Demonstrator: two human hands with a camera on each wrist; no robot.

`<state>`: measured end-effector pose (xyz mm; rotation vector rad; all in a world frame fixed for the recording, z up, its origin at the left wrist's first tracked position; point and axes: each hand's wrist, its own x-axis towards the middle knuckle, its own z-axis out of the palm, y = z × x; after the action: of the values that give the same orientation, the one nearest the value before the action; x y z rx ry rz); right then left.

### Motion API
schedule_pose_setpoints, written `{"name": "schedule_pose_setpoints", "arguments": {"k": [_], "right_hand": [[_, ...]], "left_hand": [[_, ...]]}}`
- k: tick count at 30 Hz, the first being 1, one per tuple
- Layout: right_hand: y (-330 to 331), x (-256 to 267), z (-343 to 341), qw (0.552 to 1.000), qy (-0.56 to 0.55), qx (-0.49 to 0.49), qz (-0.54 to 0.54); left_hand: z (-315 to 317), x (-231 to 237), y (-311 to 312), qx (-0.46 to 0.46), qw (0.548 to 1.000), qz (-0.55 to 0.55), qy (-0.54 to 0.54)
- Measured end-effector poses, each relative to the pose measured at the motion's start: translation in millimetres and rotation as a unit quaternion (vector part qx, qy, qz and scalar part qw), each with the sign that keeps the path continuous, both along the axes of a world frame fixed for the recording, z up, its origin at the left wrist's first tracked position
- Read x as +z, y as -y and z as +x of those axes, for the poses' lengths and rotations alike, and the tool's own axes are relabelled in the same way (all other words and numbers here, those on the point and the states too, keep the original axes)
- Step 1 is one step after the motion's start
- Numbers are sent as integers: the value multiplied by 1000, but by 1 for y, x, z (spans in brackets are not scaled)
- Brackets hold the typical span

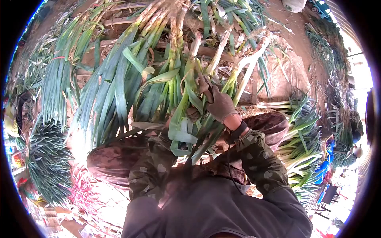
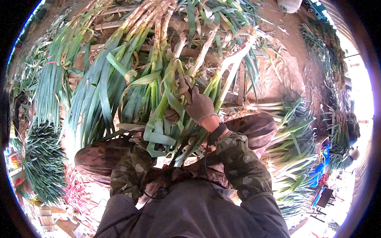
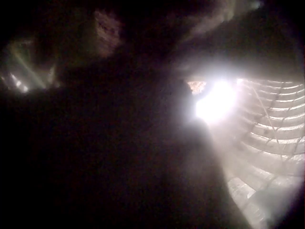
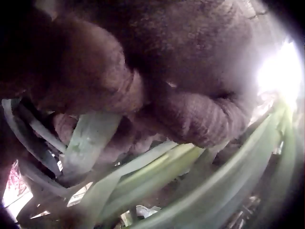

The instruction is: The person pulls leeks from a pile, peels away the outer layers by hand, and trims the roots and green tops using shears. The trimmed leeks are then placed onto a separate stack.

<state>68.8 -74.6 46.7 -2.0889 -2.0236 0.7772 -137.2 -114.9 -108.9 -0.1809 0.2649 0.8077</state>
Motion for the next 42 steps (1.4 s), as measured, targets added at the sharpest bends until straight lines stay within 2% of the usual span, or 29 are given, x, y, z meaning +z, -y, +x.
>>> {"name": "schedule_pose_setpoints", "arguments": {"k": [6,10,11,14,16,18,21,22,23,24,25,26,27,30,33,36,39,42], "right_hand": [[-41,-15,6,998,7,0,64],[-74,-17,7,1000,12,-20,7],[-75,-20,6,999,24,-15,40],[-61,-16,6,994,-76,-64,-53],[-32,15,2,997,-64,-35,2],[-11,25,15,994,-73,-70,-34],[31,49,31,998,-66,-12,-18],[31,50,36,997,-69,-21,-15],[30,52,41,997,-71,-29,-11],[28,54,45,997,-74,-37,-8],[15,60,46,989,-105,-98,-20],[0,53,47,991,-89,-97,-19],[-16,38,48,993,-74,-95,-17],[-53,23,30,995,-71,-70,6],[-92,-10,32,998,-27,-51,31],[-118,-32,34,997,8,-47,61],[-139,-37,37,995,-12,-53,86],[-149,-46,43,992,33,-11,119]], "left_hand": [[0,4,1,-5,1000,11,-10],[5,9,-2,-5,999,24,-27],[5,9,-3,-6,999,28,-35],[11,15,-9,0,995,44,-84],[18,24,-16,6,985,62,-159],[24,38,-20,1,960,69,-273],[34,57,-22,-16,893,67,-444],[38,59,-22,-21,865,66,-498],[44,51,-22,26,850,73,-521],[49,41,-20,52,825,111,-552],[52,34,-20,77,796,150,-582],[53,27,-20,103,762,190,-611],[50,31,-21,57,708,209,-672],[54,18,-21,103,732,200,-643],[43,20,-23,74,752,218,-618],[38,14,-26,32,747,219,-628],[45,20,-20,79,769,197,-603],[46,39,-17,77,725,228,-645]]}}
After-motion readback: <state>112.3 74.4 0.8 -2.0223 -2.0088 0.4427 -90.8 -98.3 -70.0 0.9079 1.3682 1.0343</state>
